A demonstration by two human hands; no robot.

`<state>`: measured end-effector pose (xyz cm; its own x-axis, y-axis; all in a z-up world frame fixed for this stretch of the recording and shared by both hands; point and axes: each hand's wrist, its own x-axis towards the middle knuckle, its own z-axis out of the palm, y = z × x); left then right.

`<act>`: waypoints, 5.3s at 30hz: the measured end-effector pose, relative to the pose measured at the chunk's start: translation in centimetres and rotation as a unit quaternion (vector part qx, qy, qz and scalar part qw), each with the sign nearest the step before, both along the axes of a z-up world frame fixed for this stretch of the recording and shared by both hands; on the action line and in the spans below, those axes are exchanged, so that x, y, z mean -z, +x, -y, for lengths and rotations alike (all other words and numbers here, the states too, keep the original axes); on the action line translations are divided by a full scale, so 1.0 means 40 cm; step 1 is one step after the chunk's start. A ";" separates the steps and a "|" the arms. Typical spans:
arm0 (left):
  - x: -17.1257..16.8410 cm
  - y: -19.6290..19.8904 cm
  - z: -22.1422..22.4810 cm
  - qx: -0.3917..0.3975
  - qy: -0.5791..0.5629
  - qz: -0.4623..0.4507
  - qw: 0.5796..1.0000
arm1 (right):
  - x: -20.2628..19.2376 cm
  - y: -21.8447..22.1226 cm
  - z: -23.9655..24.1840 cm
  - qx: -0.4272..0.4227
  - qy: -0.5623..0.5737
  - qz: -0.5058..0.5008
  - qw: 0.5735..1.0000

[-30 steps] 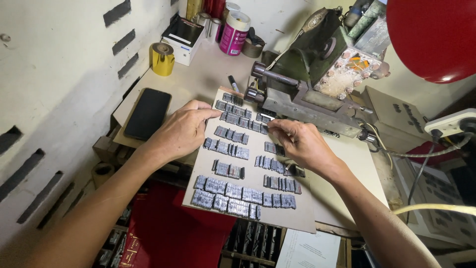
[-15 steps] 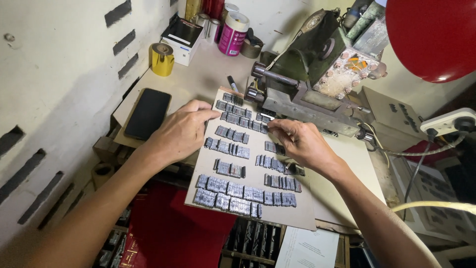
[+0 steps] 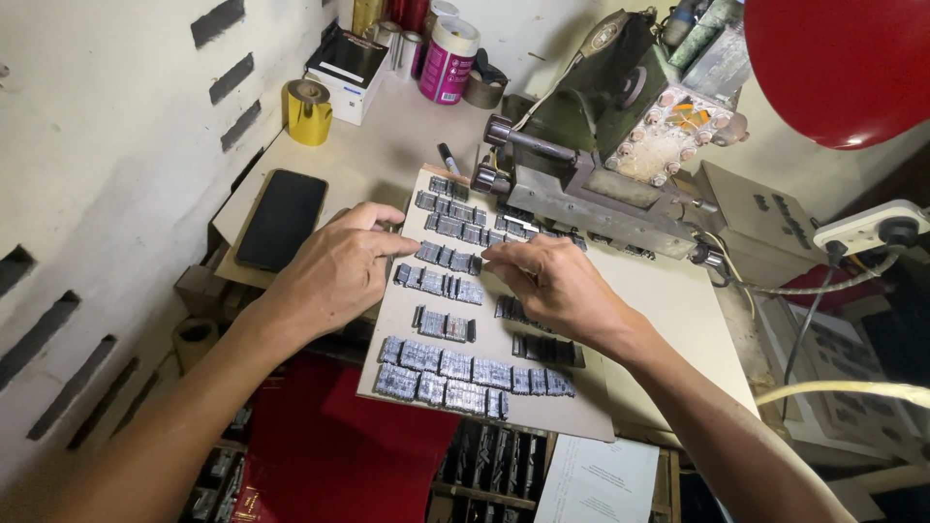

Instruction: A person manually arranges individual metal type characters onto a layout board for letterpress printing.

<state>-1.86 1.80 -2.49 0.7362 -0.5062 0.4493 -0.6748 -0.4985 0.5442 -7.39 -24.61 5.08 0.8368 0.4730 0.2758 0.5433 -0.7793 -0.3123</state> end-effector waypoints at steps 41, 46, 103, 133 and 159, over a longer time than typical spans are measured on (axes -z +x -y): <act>-0.147 -0.071 0.048 -0.047 0.168 -0.092 0.980 | -0.092 -0.035 0.115 0.046 -0.009 0.011 0.999; -0.122 -0.064 0.086 -0.018 0.132 0.027 0.991 | -0.088 -0.073 0.183 0.149 0.024 -0.063 0.987; -0.195 -0.223 0.709 0.201 0.334 0.021 0.921 | 0.014 -0.406 0.598 0.325 0.135 -0.036 0.935; -0.085 -0.412 0.483 0.198 0.272 0.252 0.907 | 0.078 -0.366 0.615 0.425 0.442 -0.167 0.772; 0.036 -0.413 0.379 0.130 0.243 0.383 0.881 | 0.105 -0.327 0.587 0.439 0.392 -0.177 0.789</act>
